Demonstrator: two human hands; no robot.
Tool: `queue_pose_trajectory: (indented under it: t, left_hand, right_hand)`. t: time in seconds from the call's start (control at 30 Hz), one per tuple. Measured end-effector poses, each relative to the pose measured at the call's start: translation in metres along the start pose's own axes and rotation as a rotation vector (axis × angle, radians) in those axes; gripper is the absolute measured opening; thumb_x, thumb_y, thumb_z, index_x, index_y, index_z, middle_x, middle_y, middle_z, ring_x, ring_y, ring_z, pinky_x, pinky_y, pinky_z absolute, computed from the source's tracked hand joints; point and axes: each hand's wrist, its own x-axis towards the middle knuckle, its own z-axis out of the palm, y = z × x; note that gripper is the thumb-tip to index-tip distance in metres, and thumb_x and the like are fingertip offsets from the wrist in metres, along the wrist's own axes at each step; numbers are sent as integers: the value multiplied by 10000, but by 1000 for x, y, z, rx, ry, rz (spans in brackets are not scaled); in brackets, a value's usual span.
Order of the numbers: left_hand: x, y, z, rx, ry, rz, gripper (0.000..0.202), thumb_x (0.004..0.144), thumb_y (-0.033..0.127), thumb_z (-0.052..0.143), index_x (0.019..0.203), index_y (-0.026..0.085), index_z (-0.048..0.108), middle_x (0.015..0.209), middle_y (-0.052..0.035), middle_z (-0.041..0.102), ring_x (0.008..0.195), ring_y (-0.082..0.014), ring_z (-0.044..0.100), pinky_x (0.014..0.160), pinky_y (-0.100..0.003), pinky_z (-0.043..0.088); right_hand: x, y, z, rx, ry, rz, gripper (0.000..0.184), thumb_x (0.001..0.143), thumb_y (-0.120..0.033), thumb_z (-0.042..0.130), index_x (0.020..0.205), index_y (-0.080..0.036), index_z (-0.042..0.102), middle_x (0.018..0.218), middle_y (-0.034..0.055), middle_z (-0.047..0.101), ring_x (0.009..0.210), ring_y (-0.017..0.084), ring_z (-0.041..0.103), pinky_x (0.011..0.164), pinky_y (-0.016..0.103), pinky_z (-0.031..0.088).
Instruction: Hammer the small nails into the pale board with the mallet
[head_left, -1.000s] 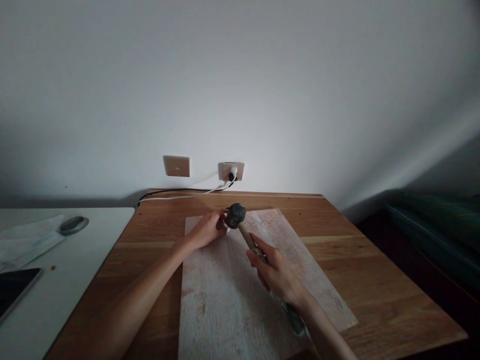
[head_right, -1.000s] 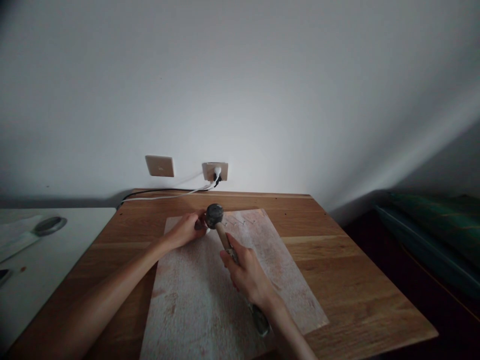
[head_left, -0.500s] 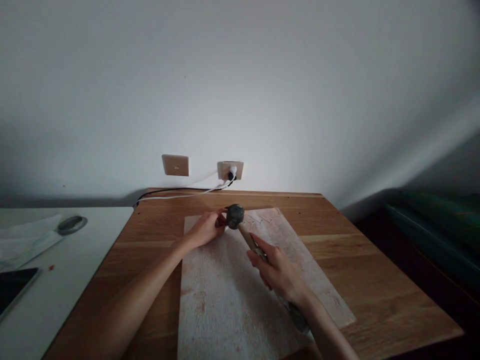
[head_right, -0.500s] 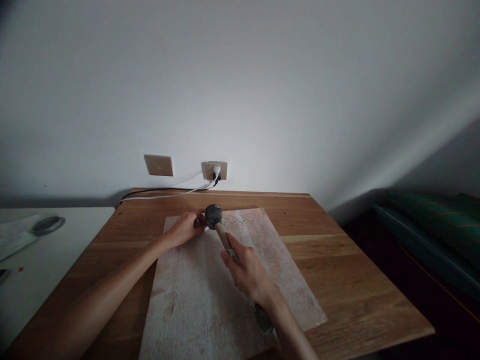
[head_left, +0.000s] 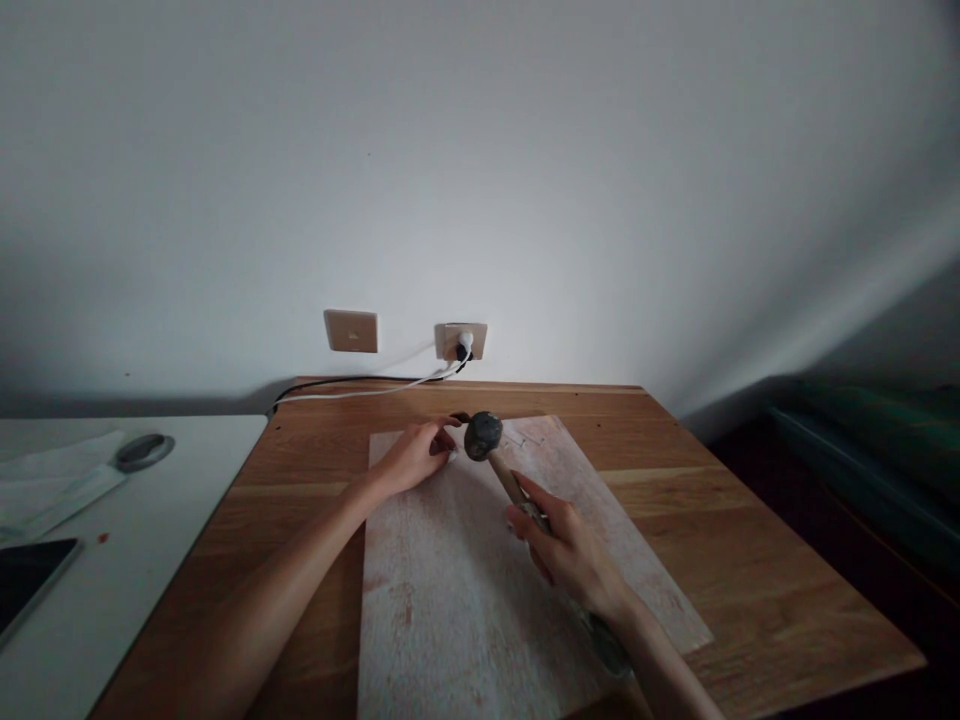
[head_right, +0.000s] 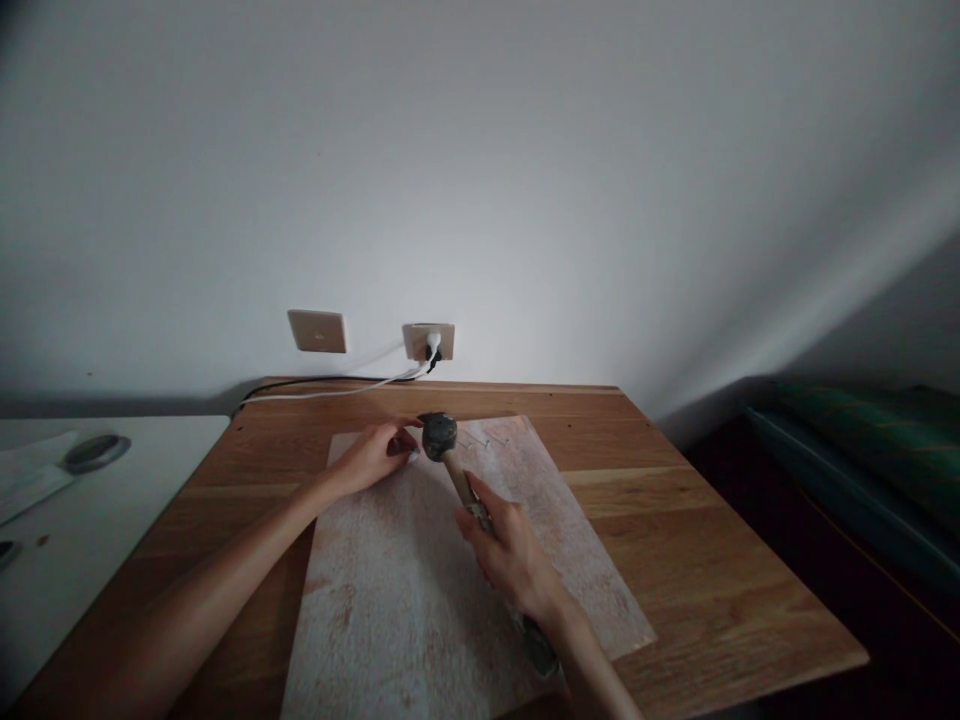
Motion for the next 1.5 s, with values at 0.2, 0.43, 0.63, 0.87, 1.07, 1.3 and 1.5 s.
queue_pose_trajectory:
  t: [0.2,0.43,0.63,0.87,1.07,1.3,1.5]
  left_hand:
    - [-1,7,-4,61,1,73,431,769,125,721,1189,183,641,970,-26,700,830,-165,682,771,-277,551]
    - [-13,67,20,433,-184,579,248,902,58,603,1091,195,688,1065,-52,715,1034,-204,655,945,-338,524]
    - [-27,94,48,703,-297,834,124,969,84,591,945,169,678,779,-13,709,795,-187,660,732,-315,508]
    - [-27,94,43,733,-301,802,109,942,83,630,929,181,676,820,-24,675,797,-186,640,761,-313,498]
    - [-10,63,-7,331,-162,351,271,926,70,551,1063,219,730,1016,-43,671,897,-162,660,816,-275,515]
    - [-5,12,-40,-25,43,-9,147,847,232,650,951,183,742,888,-42,746,798,-173,680,774,-288,534]
    - [-16,10,-21,5,61,-57,80,804,211,691,869,193,735,825,-13,756,765,-168,681,742,-268,527]
  right_hand:
    - [-34,22,-24,-20,163,147,743,925,-578,540,1504,-114,520,671,-38,534,422,115,477,373,228,367]
    - [-43,44,-31,-88,271,150,785,896,-621,553,1475,-92,586,585,-6,601,517,187,554,483,276,447]
    - [-42,51,-27,-3,281,142,803,882,-655,575,1457,-96,600,606,6,630,542,196,582,509,276,462]
    - [-42,45,-26,38,239,164,841,907,-630,533,1511,-44,512,539,-61,483,455,153,456,427,255,362]
    - [-43,49,-28,31,233,140,815,929,-632,529,1512,-63,521,554,-55,484,478,156,478,458,259,377]
    - [-43,53,-26,51,253,122,749,936,-607,538,1489,-103,566,646,-10,578,528,167,519,487,264,408]
    - [-43,52,-26,38,242,116,801,953,-588,510,1521,-22,496,562,-57,475,486,151,471,474,258,367]
